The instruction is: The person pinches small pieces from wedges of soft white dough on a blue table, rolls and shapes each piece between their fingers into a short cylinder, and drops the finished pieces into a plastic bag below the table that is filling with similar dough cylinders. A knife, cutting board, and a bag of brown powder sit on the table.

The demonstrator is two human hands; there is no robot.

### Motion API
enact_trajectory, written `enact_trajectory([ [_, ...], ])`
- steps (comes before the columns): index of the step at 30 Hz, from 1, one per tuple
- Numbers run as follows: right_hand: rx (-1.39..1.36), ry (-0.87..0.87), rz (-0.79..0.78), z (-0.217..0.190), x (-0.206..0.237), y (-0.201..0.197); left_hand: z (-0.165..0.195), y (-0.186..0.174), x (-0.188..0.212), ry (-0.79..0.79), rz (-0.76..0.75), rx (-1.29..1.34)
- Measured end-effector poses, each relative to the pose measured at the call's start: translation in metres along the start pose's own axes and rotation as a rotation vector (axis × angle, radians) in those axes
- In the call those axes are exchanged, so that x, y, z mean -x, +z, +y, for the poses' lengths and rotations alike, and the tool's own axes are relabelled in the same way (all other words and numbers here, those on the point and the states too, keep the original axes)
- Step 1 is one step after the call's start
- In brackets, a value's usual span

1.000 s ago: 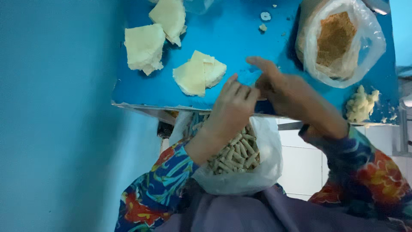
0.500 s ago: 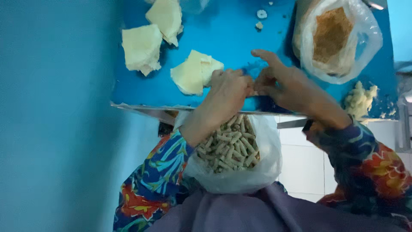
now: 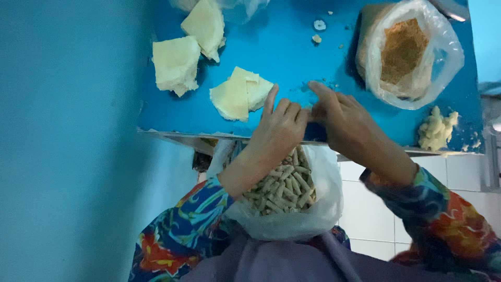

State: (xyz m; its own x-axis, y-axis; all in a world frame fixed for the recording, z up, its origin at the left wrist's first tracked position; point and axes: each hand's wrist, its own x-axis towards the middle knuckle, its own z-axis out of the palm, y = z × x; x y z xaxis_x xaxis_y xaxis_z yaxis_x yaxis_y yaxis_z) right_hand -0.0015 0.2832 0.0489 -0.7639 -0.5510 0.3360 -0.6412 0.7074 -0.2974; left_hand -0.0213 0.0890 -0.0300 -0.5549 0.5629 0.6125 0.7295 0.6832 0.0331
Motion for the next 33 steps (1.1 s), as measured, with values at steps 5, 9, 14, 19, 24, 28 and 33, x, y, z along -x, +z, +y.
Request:
enact_trajectory([
  [5,-0.168,0.108,-0.069,0.002,0.010,-0.001,0.015,-0.017,0.012,-0.003,-0.093,0.000],
  [9,0.081,0.035,0.052,-0.015,0.022,0.005,0.029,-0.036,0.018,-0.008,-0.149,-0.159],
  [14,0.394,0.043,0.032,-0.035,0.027,0.016,0.039,-0.038,0.004,-0.128,-0.127,-0.179],
  [19,0.415,0.041,-0.095,-0.014,0.012,0.012,0.009,-0.031,-0.006,-0.287,-0.045,-0.056],
  [24,0.147,0.116,-0.086,-0.034,-0.006,-0.007,-0.045,-0.061,0.035,-0.546,0.029,-0.142],
  [28,0.096,0.015,-0.054,-0.068,-0.004,-0.028,-0.060,-0.067,0.055,-0.544,0.022,-0.139],
  [33,-0.153,0.074,0.007,-0.055,-0.032,0.005,-0.062,-0.064,0.049,-0.648,0.081,0.107],
])
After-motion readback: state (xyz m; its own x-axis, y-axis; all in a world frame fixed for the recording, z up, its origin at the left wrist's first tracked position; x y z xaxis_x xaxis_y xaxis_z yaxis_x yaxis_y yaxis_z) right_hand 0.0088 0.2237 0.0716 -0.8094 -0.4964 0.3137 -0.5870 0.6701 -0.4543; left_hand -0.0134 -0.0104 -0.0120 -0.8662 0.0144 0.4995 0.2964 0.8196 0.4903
